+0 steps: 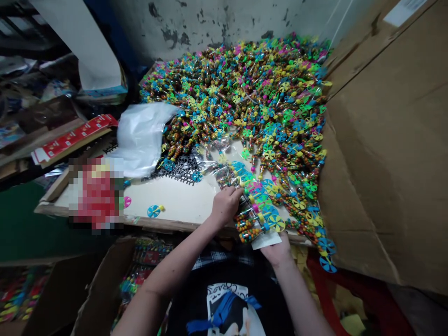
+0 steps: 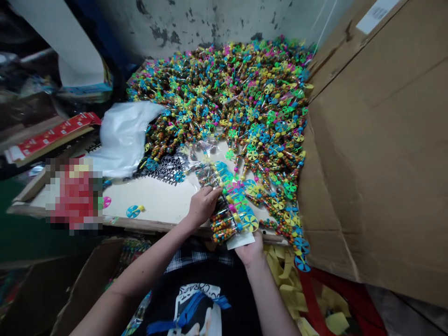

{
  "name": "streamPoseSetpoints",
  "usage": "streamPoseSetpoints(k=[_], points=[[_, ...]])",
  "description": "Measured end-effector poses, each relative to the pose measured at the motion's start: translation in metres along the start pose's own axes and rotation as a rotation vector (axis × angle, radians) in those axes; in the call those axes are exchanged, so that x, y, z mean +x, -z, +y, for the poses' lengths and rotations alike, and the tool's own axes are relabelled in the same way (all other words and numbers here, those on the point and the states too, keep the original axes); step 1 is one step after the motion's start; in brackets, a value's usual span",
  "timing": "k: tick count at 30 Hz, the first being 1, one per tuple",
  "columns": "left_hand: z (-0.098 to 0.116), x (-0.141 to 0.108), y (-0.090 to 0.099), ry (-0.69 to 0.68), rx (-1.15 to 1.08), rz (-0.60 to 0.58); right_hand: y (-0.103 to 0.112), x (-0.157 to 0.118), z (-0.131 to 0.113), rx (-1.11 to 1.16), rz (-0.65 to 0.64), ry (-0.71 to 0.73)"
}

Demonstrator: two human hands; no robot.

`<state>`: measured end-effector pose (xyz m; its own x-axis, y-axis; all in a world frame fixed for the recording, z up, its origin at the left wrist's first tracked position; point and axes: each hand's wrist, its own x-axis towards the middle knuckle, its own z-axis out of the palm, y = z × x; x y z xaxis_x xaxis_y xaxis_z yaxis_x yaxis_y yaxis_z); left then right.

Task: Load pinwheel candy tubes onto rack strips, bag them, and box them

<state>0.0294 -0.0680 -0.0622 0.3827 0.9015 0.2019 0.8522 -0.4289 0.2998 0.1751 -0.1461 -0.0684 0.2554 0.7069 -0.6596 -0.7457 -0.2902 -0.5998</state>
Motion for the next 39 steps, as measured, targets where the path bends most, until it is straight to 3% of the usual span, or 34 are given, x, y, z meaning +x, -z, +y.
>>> streamPoseSetpoints(k=[3,8,11,14,18,21,28,35,37,39], points=[[0.003,0.001,-0.003,-0.026,0.007,0.041,0.000,-0.006,-0.003,0.166,0.023,-0.181],[0.004,0.000,-0.011,-0.062,0.037,0.146,0.004,-0.027,-0.012,0.187,0.142,-0.240],[0.004,-0.001,-0.014,-0.060,0.029,0.208,0.008,-0.042,-0.009,0.156,0.038,-0.075],[0.005,-0.002,-0.018,-0.069,0.013,0.233,0.012,-0.047,0.010,0.084,-0.068,0.152],[0.009,-0.003,-0.022,-0.089,0.016,0.244,0.011,-0.039,0.043,-0.125,0.000,0.308],[0.011,-0.003,-0.025,-0.078,0.030,0.253,0.001,-0.031,0.053,-0.198,0.040,0.349],[0.021,0.001,-0.015,-0.107,0.055,0.120,-0.026,-0.016,0.033,0.005,0.015,0.182],[0.039,-0.007,0.026,-0.216,0.124,-0.013,-0.010,-0.007,0.024,0.080,0.054,-0.015],[0.047,-0.011,0.035,-0.230,0.129,-0.056,-0.008,-0.007,0.025,-0.038,0.048,0.046],[0.057,-0.016,0.040,-0.255,0.125,-0.108,-0.014,-0.009,0.029,-0.240,0.039,0.203]])
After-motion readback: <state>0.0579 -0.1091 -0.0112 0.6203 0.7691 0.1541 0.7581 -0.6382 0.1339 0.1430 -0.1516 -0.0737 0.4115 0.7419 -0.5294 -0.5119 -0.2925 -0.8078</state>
